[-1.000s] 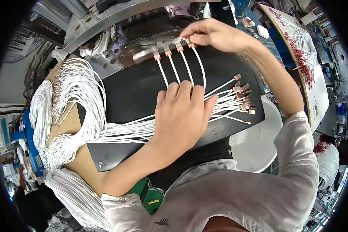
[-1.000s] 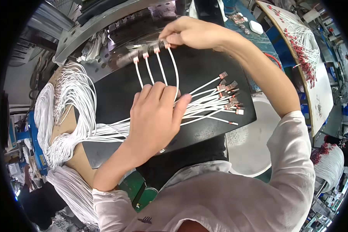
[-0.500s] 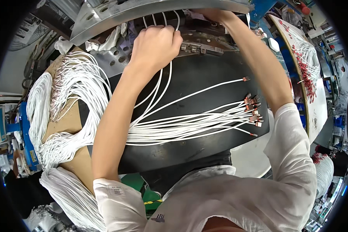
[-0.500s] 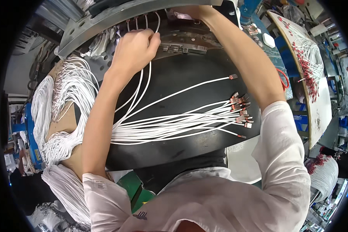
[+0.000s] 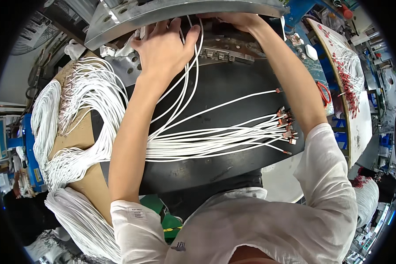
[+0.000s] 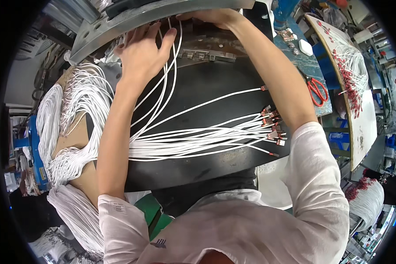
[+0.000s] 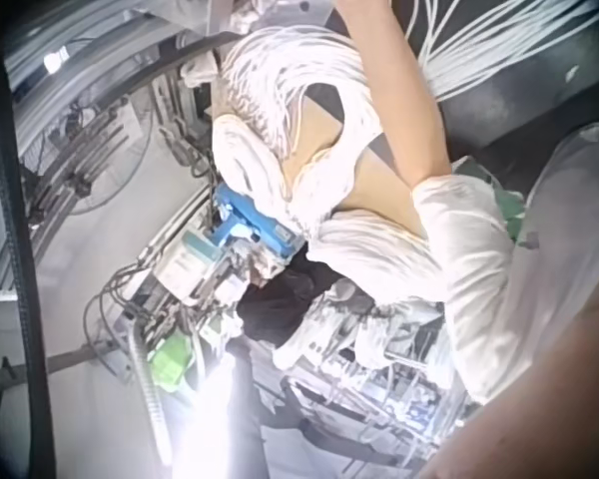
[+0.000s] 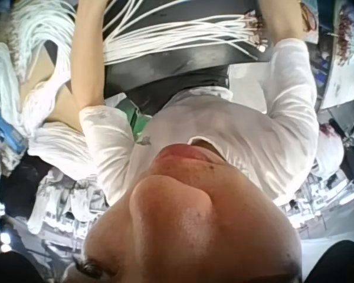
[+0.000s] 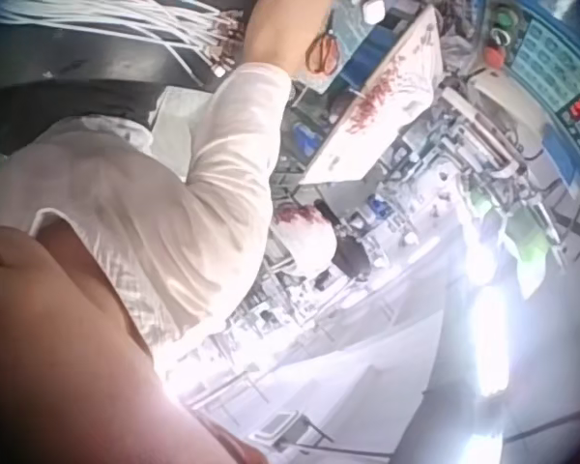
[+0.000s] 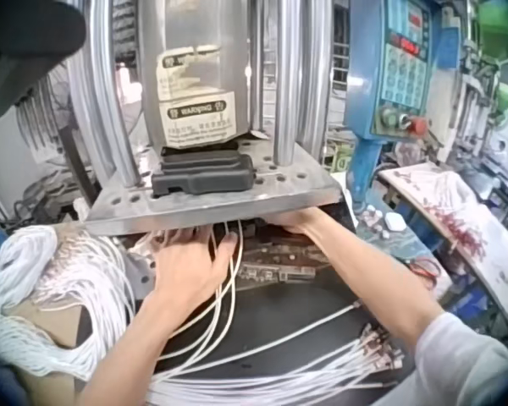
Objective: The person inserts wire connectors into a metal fixture, places the fixture into a press machine, and removes the cables after pressing, repeating the process with bundles of wires.
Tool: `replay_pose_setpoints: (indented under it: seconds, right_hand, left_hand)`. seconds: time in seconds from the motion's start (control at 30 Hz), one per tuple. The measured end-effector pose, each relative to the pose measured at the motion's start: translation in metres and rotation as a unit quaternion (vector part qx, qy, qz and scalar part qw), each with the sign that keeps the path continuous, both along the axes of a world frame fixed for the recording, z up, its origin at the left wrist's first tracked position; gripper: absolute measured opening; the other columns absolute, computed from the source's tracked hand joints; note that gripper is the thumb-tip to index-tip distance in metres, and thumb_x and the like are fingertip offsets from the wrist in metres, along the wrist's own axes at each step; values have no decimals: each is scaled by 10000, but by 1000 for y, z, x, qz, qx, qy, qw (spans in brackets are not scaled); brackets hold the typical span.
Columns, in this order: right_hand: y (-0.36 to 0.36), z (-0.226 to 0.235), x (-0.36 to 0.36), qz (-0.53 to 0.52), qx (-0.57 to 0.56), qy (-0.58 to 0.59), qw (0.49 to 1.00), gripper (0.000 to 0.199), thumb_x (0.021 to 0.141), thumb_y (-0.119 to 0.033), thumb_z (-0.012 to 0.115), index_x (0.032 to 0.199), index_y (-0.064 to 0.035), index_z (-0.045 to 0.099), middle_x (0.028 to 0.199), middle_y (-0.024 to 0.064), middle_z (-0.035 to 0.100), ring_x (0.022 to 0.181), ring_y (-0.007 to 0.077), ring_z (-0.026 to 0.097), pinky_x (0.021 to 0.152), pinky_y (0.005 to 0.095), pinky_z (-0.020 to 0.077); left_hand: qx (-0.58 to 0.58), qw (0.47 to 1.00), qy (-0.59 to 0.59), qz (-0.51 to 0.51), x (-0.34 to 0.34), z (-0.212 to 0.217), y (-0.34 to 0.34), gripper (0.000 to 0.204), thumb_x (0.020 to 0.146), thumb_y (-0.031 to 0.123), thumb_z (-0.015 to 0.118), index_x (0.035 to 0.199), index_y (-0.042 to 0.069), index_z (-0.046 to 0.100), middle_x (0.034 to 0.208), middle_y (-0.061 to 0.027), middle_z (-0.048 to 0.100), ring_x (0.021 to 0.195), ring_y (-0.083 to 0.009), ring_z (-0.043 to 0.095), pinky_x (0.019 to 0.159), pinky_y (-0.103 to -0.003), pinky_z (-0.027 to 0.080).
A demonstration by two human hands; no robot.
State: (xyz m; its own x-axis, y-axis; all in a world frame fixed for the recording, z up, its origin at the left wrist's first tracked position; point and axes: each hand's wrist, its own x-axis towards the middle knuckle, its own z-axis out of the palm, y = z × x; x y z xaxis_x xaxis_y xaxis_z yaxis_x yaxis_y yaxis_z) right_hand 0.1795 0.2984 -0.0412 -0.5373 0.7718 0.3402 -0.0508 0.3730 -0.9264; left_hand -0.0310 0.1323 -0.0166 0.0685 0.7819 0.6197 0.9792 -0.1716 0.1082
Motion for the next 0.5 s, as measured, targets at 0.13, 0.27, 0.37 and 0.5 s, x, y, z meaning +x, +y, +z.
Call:
replay_pose_setpoints:
  seconds: [0.13,0.27,0.37,0.5]
  right_hand:
    - [-59,54,-34,-148,452,-436,764,391,902,-212,602,1257,-48,600,1199,179,657,1047,341,636,920,444,515]
    - [-183,66,1,-23,91,-248,964,368,942,-165,672,1278,-30,610,1259,108,640,985,172,622,829,308,505]
    - [-297,71,70,468,-45,0,882,509,952,-225,711,1323,79,545,1325,213,575,1095,338,618,922,407,503]
    - [-412,-30,101,412,-333,-27,848,467,980,-215,656,1379,-14,520,1320,136,567,1137,276,574,942,381,474]
  left_hand:
    - [-99,994,-29,22,-17,30,-14,671,949,616,450,1300,68,615,1345,-156,608,1289,-377,523,954,-719,331]
    - [-139,968,-187,-97,-13,48,-86,512,944,408,610,1272,15,610,1276,-162,638,1173,-379,595,981,-531,421]
    - [-221,730,-527,-375,-17,53,-228,438,845,166,762,1197,-69,652,1184,-226,685,1068,-332,672,850,-400,517]
    - [-402,328,-785,-339,-42,-49,-371,505,925,329,723,1123,-127,628,1042,-234,692,953,-307,673,862,-404,525]
